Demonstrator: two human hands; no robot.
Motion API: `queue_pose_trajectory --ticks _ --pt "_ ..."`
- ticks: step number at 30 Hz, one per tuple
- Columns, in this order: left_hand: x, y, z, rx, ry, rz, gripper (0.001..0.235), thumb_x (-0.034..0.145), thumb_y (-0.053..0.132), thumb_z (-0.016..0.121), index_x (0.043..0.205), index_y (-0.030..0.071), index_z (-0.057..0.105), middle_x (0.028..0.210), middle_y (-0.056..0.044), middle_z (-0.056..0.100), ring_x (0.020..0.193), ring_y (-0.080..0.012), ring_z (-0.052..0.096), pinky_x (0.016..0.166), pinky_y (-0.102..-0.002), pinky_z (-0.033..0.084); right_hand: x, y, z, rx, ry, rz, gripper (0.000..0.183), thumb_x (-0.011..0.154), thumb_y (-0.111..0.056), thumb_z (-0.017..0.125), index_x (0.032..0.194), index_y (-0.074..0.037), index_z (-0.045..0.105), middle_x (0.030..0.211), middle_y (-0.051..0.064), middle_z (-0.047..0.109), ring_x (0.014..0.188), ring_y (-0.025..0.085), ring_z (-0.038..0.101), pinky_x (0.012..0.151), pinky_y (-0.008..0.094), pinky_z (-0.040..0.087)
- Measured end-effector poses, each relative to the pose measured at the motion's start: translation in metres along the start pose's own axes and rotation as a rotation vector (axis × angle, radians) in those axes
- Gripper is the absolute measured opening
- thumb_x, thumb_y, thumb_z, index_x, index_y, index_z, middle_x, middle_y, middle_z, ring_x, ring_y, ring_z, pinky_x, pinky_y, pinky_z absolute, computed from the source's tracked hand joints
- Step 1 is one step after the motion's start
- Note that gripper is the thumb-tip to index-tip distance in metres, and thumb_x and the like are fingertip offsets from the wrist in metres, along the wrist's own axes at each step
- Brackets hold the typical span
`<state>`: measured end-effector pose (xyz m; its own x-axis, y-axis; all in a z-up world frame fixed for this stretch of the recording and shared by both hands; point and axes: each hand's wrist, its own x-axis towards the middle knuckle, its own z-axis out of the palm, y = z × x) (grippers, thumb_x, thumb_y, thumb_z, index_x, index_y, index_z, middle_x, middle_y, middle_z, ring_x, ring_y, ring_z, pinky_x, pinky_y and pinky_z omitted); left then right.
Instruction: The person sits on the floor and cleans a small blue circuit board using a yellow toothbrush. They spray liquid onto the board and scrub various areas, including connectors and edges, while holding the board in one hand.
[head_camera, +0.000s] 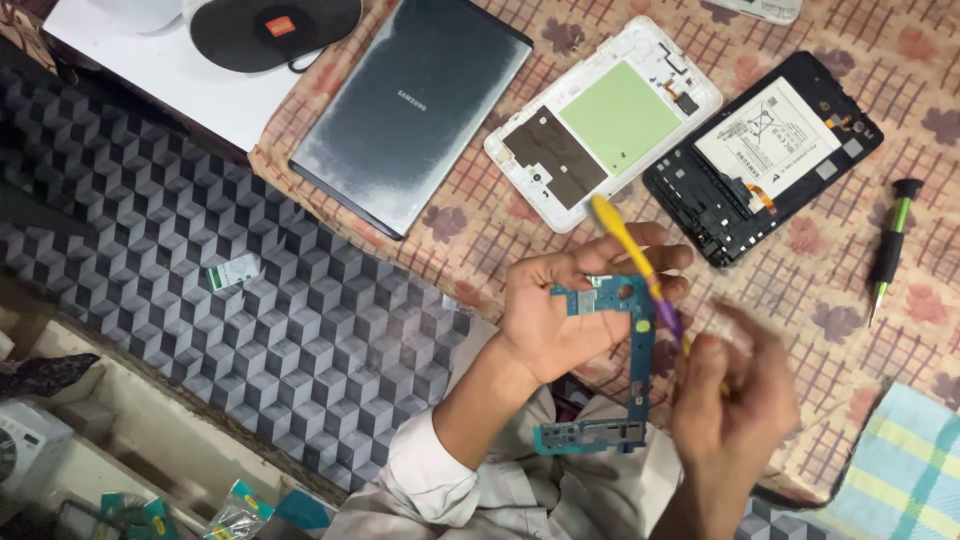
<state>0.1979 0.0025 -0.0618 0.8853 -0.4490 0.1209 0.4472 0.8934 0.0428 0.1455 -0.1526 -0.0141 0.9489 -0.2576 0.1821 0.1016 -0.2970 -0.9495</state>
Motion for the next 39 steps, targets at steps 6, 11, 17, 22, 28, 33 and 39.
queue_pose_trajectory --ticks 6,11,17,22,28,33,39 --pt "0.001 0.0 0.003 -0.075 -0.07 0.149 0.036 0.096 0.032 0.049 0.116 0.003 0.055 0.119 -0.012 0.053 0.104 -0.0201 0.048 0.097 -0.036 0.044 -0.055 0.021 -0.013 -0.224 -0.113 -0.159 0.021 0.104 -0.003 0.062 0.121 0.006 0.071 0.077 0.004 0.066 0.065 0.006 0.058 0.061 0.02 0.045" --pt "-0.003 -0.005 0.017 -0.032 0.008 0.192 0.072 0.103 0.072 0.04 0.116 0.004 0.057 0.113 -0.008 0.05 0.104 -0.0182 0.045 0.094 -0.033 0.041 -0.059 0.034 -0.013 -0.237 -0.258 -0.014 0.016 0.097 -0.005 0.066 0.107 0.005 0.072 0.066 0.003 0.065 0.06 0.006 0.059 0.056 0.021 0.046" --pt "-0.005 0.001 0.018 0.004 0.002 0.181 0.068 0.105 0.07 0.037 0.115 0.005 0.057 0.106 -0.005 0.046 0.102 -0.0168 0.043 0.092 -0.033 0.04 -0.05 0.016 -0.014 -0.39 -0.389 -0.137 0.013 0.094 -0.005 0.063 0.099 0.002 0.073 0.059 0.004 0.063 0.053 0.008 0.061 0.053 0.025 0.047" --pt "-0.006 -0.004 0.007 0.034 -0.044 0.177 0.062 0.113 0.064 0.04 0.106 0.004 0.057 0.103 -0.005 0.045 0.094 -0.0148 0.042 0.088 -0.03 0.039 -0.063 0.02 -0.004 -0.467 -0.348 0.042 0.015 0.097 -0.006 0.06 0.091 -0.002 0.073 0.052 0.005 0.06 0.046 0.013 0.06 0.05 0.029 0.048" --pt "-0.006 0.0 0.007 0.016 0.005 0.139 0.06 0.112 0.061 0.04 0.1 0.005 0.057 0.102 -0.005 0.047 0.094 -0.0154 0.042 0.089 -0.032 0.04 -0.066 0.029 0.0 -0.484 -0.391 -0.011 0.014 0.097 -0.007 0.059 0.093 -0.004 0.071 0.054 0.005 0.06 0.047 0.014 0.06 0.05 0.03 0.048" --pt "-0.004 -0.001 0.009 0.102 0.062 0.112 0.059 0.108 0.062 0.038 0.105 0.006 0.059 0.11 -0.008 0.054 0.1 -0.0172 0.047 0.089 -0.034 0.044 -0.067 0.039 -0.006 -0.531 -0.313 0.026 0.013 0.098 -0.011 0.058 0.097 -0.003 0.069 0.053 0.005 0.06 0.047 0.016 0.062 0.051 0.032 0.049" --pt "-0.002 0.006 0.008 0.026 0.068 0.014 0.06 0.113 0.059 0.04 0.102 0.003 0.059 0.123 -0.015 0.059 0.102 -0.0199 0.053 0.09 -0.035 0.047 -0.078 0.051 0.007 -0.58 -0.447 0.127 0.015 0.099 -0.018 0.052 0.1 -0.009 0.065 0.05 0.005 0.064 0.045 0.015 0.069 0.049 0.033 0.053"
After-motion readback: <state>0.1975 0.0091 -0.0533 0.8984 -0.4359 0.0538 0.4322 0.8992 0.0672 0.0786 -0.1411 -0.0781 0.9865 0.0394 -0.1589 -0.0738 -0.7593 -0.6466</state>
